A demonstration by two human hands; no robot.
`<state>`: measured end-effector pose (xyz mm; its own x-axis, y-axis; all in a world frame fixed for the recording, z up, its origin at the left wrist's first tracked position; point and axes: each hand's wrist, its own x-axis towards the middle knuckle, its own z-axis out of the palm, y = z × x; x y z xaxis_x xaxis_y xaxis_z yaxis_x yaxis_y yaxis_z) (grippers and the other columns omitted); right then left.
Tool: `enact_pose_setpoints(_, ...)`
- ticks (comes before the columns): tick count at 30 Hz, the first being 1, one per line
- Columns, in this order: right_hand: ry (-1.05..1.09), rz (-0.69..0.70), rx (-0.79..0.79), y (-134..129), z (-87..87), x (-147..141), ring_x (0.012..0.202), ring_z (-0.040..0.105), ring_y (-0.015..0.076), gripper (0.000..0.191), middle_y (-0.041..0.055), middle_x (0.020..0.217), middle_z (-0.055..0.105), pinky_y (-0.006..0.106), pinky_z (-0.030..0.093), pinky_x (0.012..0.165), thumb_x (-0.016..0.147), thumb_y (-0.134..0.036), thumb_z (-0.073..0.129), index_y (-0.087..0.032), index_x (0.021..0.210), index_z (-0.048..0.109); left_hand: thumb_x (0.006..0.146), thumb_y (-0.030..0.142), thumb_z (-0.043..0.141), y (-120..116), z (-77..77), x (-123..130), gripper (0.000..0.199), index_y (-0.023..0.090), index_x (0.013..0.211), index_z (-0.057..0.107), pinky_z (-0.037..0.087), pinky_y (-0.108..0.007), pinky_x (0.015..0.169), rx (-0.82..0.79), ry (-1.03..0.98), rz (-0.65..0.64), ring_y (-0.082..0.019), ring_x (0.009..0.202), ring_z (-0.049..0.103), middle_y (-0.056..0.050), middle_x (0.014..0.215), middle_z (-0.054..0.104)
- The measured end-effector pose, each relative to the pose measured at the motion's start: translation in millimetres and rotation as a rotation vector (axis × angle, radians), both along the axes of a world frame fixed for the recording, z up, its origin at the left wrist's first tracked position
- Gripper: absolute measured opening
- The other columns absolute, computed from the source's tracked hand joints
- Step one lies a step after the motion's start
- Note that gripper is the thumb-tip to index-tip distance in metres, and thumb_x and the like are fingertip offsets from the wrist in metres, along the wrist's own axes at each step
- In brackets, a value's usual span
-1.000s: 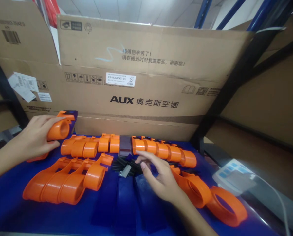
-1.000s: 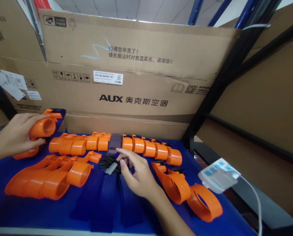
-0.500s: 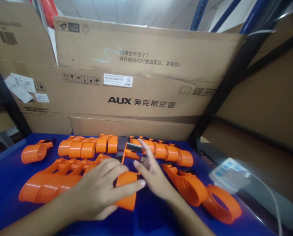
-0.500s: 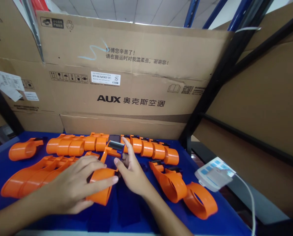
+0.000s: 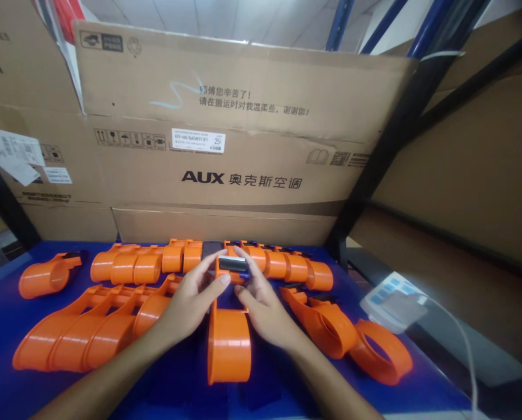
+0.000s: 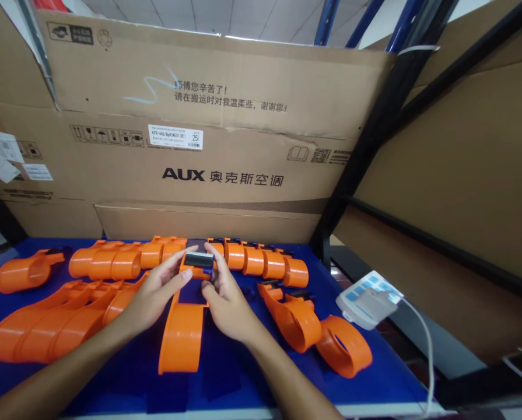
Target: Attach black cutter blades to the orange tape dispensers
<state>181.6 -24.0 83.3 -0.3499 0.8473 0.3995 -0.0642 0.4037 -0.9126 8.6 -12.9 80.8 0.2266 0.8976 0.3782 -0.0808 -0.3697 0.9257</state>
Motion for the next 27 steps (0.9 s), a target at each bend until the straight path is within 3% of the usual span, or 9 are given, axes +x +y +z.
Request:
enact_pose_setpoints(2,0.015,-0.007,-0.010,1,-3.9,-2,0.124,0.058,0.0199,0.061,0.0085,0.141,0.055,0.039,0.048,0.107,0.096,-0.027,0.055,-0.031,0.153,0.032,0.088,0.041,0.069,3,-4.2,0,0.043,0.026,0.129,0.065,0.046,-0.042,0.107,-0.030,-0.060,0.011,-0.028,0.121,0.062,-0.008,0.132,0.068)
enact_pose_setpoints(5,0.067,-0.052,-0.070,4,-9.8,-4,0.093,0.068,0.0177,0.053,0.0056,0.107,0.068,0.033,0.057,0.086,0.094,-0.033,0.061,-0.029,0.143,0.042,0.086,0.040,0.071,3,-9.7,-4,0.037,0.023,0.120,0.068,0.048,-0.040,0.103,-0.057,-0.128,0.094,-0.028,0.113,0.066,-0.008,0.123,0.072)
enact_pose_setpoints(7,0.084,-0.076,-0.150,5,-11.2,-5,0.071,0.065,0.0143,0.044,-0.0006,0.082,0.065,0.028,0.058,0.069,0.092,-0.038,0.067,-0.025,0.131,0.051,0.085,0.040,0.072,2,-12.6,-8,0.038,0.023,0.119,0.068,0.049,-0.040,0.101,-0.070,-0.161,0.148,-0.027,0.111,0.067,-0.008,0.116,0.074)
enact_pose_setpoints(9,0.076,-0.069,-0.232,5,-10.9,-6,0.058,0.060,0.0122,0.038,-0.0043,0.070,0.059,0.027,0.058,0.059,0.087,-0.043,0.072,-0.021,0.115,0.058,0.083,0.040,0.074,1,-14.5,-10,0.041,0.023,0.120,0.068,0.050,-0.039,0.099,-0.076,-0.180,0.195,-0.027,0.106,0.068,-0.007,0.108,0.075)
enact_pose_setpoints(14,0.055,-0.038,-0.313,3,-9.0,-11,0.048,0.060,0.0116,0.036,-0.0063,0.059,0.059,0.027,0.057,0.054,0.081,-0.049,0.075,-0.019,0.093,0.060,0.081,0.039,0.076,-3,-14.6,-12,0.043,0.023,0.120,0.067,0.052,-0.037,0.094,-0.065,-0.204,0.224,-0.026,0.100,0.070,-0.006,0.104,0.075)
enact_pose_setpoints(22,0.005,-0.043,-0.256,-1,-7.8,-14,0.042,0.054,0.0083,0.009,-0.0083,0.055,0.055,0.020,0.046,0.048,0.082,-0.020,0.059,-0.020,0.076,0.052,0.080,0.038,0.077,-5,-13.8,-11,0.034,0.021,0.109,0.071,0.053,-0.035,0.090,-0.103,-0.202,0.181,-0.024,0.094,0.070,-0.007,0.099,0.076)
enact_pose_setpoints(27,-0.011,-0.063,-0.233,-1,-8.1,-14,0.042,0.053,0.0093,0.010,-0.0081,0.054,0.051,0.021,0.047,0.047,0.082,-0.019,0.054,-0.020,0.072,0.055,0.076,0.039,0.080,-2,-15.8,-12,0.038,0.020,0.109,0.074,0.052,-0.036,0.090,-0.144,-0.218,0.222,-0.025,0.093,0.070,-0.007,0.096,0.076)
